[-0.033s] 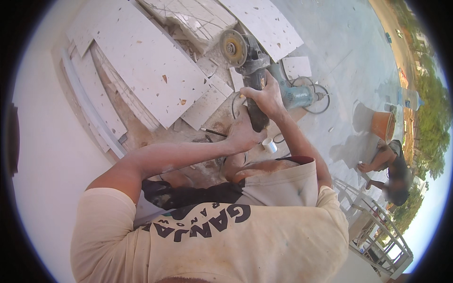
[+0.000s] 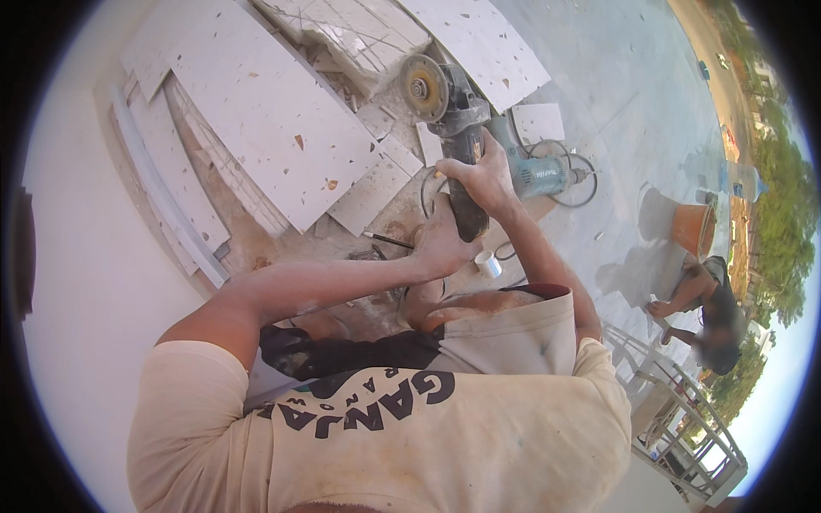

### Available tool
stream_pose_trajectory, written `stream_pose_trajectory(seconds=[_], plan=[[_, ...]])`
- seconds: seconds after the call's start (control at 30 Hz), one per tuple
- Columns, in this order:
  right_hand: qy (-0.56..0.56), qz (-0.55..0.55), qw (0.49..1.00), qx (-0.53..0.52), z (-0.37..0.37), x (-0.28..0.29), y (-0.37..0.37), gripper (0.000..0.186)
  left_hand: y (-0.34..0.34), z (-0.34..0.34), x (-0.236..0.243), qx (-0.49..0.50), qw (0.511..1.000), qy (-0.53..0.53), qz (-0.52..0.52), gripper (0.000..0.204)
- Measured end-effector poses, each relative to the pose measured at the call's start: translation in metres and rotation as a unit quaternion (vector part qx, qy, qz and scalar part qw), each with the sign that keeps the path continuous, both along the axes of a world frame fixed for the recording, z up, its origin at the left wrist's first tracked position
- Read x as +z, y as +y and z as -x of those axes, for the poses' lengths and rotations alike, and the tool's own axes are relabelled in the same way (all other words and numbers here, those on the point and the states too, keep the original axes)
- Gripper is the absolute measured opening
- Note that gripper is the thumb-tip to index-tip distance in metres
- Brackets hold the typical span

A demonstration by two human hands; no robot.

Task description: The person measures and marks a white ceramic tile with a metal ruler and pencil. They then use an angle grinder to cut the tile along the marked line, creating a straight edge. The person repeats this process on another tile.

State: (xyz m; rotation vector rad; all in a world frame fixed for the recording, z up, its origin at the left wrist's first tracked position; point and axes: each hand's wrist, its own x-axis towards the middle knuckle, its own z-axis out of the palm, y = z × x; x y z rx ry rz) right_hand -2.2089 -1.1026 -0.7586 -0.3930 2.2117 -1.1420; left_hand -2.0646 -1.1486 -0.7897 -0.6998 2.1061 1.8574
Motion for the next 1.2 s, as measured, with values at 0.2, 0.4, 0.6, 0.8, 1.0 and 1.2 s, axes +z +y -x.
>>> stream_pose_trajectory(seconds=[0.2, 0.4, 0.6, 0.8, 1.0, 1.2], plan=[[0.039, -0.01, 0.999, -0.016, -0.01, -0.007, 0.001, 0.064, 0.01, -0.008, -0.014, -0.014, 1.0, -0.011, 0.001, 0.077], [0.006, -0.034, 0.999, 0.023, -0.013, 0.005, -0.006, 0.069, 0.01, -0.018, -0.031, -0.021, 0.999, 0.02, -0.028, 0.078], [0.087, -0.087, 0.992, 0.04, -0.012, -0.037, 0.024, 0.087, -0.063, -0.04, -0.013, -0.212, 0.971, 0.096, 0.048, 0.058], [0.066, -0.136, 0.984, 0.1, -0.024, -0.026, 0.028, 0.08, -0.205, -0.081, -0.01, -0.23, 0.904, 0.156, 0.325, 0.063], [0.046, -0.191, 0.971, 0.138, -0.026, -0.022, 0.029, 0.099, -0.259, -0.106, -0.032, -0.196, 0.841, 0.033, 0.503, 0.1], [0.029, -0.202, 0.969, 0.14, -0.036, -0.012, 0.02, 0.097, -0.27, -0.108, -0.056, -0.168, 0.813, 0.025, 0.556, 0.108]])
